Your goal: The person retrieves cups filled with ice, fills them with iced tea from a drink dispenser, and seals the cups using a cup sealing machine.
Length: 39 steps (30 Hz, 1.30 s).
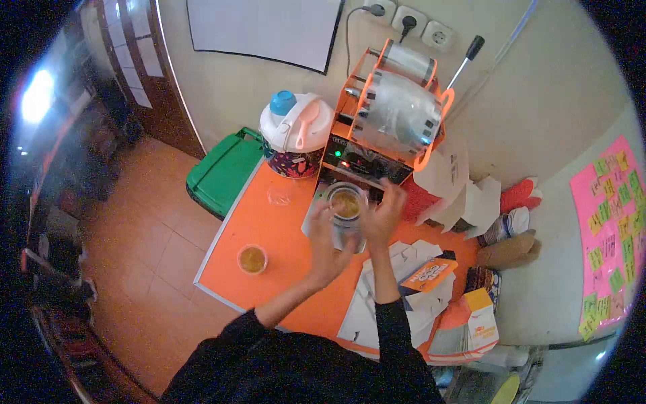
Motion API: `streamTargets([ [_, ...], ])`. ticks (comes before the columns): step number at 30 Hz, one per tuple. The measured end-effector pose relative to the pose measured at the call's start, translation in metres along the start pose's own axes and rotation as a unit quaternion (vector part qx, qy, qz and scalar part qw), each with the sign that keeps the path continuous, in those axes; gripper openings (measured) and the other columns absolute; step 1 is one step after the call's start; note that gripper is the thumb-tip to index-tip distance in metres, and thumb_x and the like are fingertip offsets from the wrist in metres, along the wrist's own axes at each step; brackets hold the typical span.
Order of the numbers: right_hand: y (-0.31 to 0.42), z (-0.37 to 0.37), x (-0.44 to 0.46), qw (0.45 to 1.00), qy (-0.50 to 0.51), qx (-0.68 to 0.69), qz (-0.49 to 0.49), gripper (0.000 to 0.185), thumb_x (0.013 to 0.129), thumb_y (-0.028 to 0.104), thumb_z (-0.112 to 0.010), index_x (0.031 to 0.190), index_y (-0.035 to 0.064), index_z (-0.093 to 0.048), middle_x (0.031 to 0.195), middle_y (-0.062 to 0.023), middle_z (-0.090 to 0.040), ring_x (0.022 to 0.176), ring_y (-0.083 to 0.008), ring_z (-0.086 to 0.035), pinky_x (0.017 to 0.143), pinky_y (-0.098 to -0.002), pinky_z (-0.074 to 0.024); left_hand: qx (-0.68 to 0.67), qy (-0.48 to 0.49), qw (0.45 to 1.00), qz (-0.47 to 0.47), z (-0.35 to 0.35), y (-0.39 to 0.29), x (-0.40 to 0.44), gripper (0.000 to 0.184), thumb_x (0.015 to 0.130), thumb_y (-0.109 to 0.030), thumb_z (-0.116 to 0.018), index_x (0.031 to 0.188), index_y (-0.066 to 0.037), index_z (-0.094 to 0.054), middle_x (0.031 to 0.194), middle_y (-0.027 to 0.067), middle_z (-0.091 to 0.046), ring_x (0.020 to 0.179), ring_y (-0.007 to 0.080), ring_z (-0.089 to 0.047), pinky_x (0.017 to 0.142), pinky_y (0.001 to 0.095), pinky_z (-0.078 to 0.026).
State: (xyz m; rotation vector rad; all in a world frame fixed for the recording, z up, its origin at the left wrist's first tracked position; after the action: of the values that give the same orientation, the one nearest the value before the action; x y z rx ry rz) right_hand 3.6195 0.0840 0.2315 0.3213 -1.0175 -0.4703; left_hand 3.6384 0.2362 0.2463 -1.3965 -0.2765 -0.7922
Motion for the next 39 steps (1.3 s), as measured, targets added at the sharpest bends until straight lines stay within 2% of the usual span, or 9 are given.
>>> streamTargets([
  [4, 0.019, 0.069, 0.078, 0.976, -0.125, -0.104, 0.142, 0.041, 0.074, 0.019, -0.066, 0.11, 0.0042, -0.052, 0.107, -0.0131, -0.05, 0.104, -0.0334, -0.045, 0.095, -0.0448, -0.0337, 0.045, 0.038, 0.979, -0.197, -0.041, -0.031, 0.099, 0.058, 0.084, -0.019, -0.052, 0.138, -0.006, -0.036, 0.144, 0.015, -0.032, 0.137, 0.0319, -0.023, 0.11, 0.044, -0.019],
  [9, 0.072, 0.109, 0.176, 0.928, 0.183, -0.131, 0.296, 0.065, 0.07, 0.023, -0.069, 0.128, 0.0044, -0.045, 0.128, -0.0152, -0.046, 0.124, -0.0345, -0.037, 0.104, -0.046, -0.0273, 0.077, 0.006, 0.959, -0.273, -0.062, -0.032, 0.162, 0.063, 0.083, -0.025, -0.052, 0.139, -0.004, -0.033, 0.145, 0.0151, -0.03, 0.138, 0.0267, -0.024, 0.112, 0.0428, -0.016],
  [13, 0.072, 0.132, 0.222, 0.874, 0.392, -0.073, 0.277, 0.079, 0.07, 0.028, -0.071, 0.137, 0.0032, -0.035, 0.137, -0.0161, -0.039, 0.129, -0.0345, -0.034, 0.107, -0.0449, -0.025, 0.061, 0.034, 0.962, -0.263, -0.055, -0.033, 0.164, 0.077, 0.075, -0.029, -0.056, 0.142, -0.003, -0.026, 0.147, 0.0152, -0.027, 0.139, 0.0263, -0.021, 0.113, 0.0423, -0.014],
  [18, 0.112, 0.074, 0.204, 0.852, 0.316, -0.307, 0.283, 0.099, 0.064, 0.038, -0.078, 0.138, -0.0008, -0.026, 0.135, -0.0214, -0.039, 0.125, -0.0372, -0.038, 0.104, -0.0445, -0.0303, 0.364, -0.127, 0.905, -0.178, -0.11, -0.037, 0.155, 0.073, 0.078, -0.027, -0.05, 0.143, -0.005, -0.024, 0.149, 0.0115, -0.021, 0.14, 0.0254, -0.016, 0.115, 0.0421, -0.008],
  [23, 0.112, 0.053, 0.191, 0.87, 0.308, -0.309, 0.228, 0.099, 0.057, 0.035, -0.084, 0.133, -0.0012, -0.032, 0.127, -0.0226, -0.043, 0.12, -0.0386, -0.041, 0.098, -0.0445, -0.0359, 0.031, -0.019, 0.979, -0.201, -0.144, -0.021, 0.08, 0.071, 0.079, -0.02, -0.048, 0.143, -0.004, -0.021, 0.148, 0.0141, -0.021, 0.14, 0.0281, -0.016, 0.115, 0.0454, -0.009],
  [26, 0.102, 0.041, 0.189, 0.859, 0.268, -0.34, 0.274, 0.096, 0.054, 0.032, -0.085, 0.13, 0.0014, -0.035, 0.123, -0.0206, -0.045, 0.117, -0.0375, -0.044, 0.094, -0.0439, -0.0388, 0.031, 0.05, 0.979, -0.194, -0.103, 0.005, 0.014, 0.07, 0.077, -0.02, -0.053, 0.142, -0.008, -0.028, 0.145, 0.0124, -0.027, 0.138, 0.0278, -0.02, 0.115, 0.044, -0.011],
  [31, 0.102, 0.031, 0.194, 0.888, 0.202, -0.304, 0.281, 0.087, 0.05, 0.028, -0.086, 0.121, 0.0018, -0.044, 0.115, -0.0184, -0.053, 0.106, -0.0351, -0.052, 0.089, -0.0417, -0.0423, -0.095, -0.007, 0.995, 0.013, -0.053, 0.044, -0.069, 0.063, 0.074, -0.015, -0.061, 0.133, -0.007, -0.039, 0.133, 0.0155, -0.036, 0.132, 0.0342, -0.027, 0.109, 0.0475, -0.02],
  [36, 0.068, 0.045, 0.276, 0.837, 0.44, -0.299, 0.127, 0.071, 0.05, 0.02, -0.083, 0.112, 0.0038, -0.053, 0.102, -0.0118, -0.061, 0.095, -0.0259, -0.058, 0.085, -0.037, -0.0444, -0.027, 0.022, 0.951, 0.308, -0.008, 0.063, -0.117, 0.059, 0.075, -0.025, -0.066, 0.124, -0.004, -0.042, 0.116, 0.0196, -0.04, 0.12, 0.0386, -0.032, 0.099, 0.0499, -0.028],
  [39, 0.06, 0.043, 0.3, 0.817, 0.566, -0.086, -0.067, 0.068, 0.056, 0.019, -0.074, 0.118, 0.0038, -0.052, 0.109, -0.0072, -0.059, 0.102, -0.0211, -0.055, 0.087, -0.0352, -0.0443, -0.043, -0.039, 0.929, 0.365, -0.01, 0.081, -0.128, 0.067, 0.072, -0.027, -0.068, 0.123, 0.004, -0.036, 0.117, 0.0217, -0.04, 0.111, 0.0381, -0.042, 0.093, 0.0473, -0.034],
])
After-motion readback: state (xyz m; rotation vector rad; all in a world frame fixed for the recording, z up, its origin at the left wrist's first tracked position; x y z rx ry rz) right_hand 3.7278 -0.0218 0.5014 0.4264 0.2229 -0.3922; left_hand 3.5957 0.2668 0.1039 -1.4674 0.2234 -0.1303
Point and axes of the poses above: each hand's wrist, its own x-axis towards the middle knuckle, its own z-axis out of the back of the hand, y = z × x, the point moved 1 cm from there along x, towards the middle knuckle
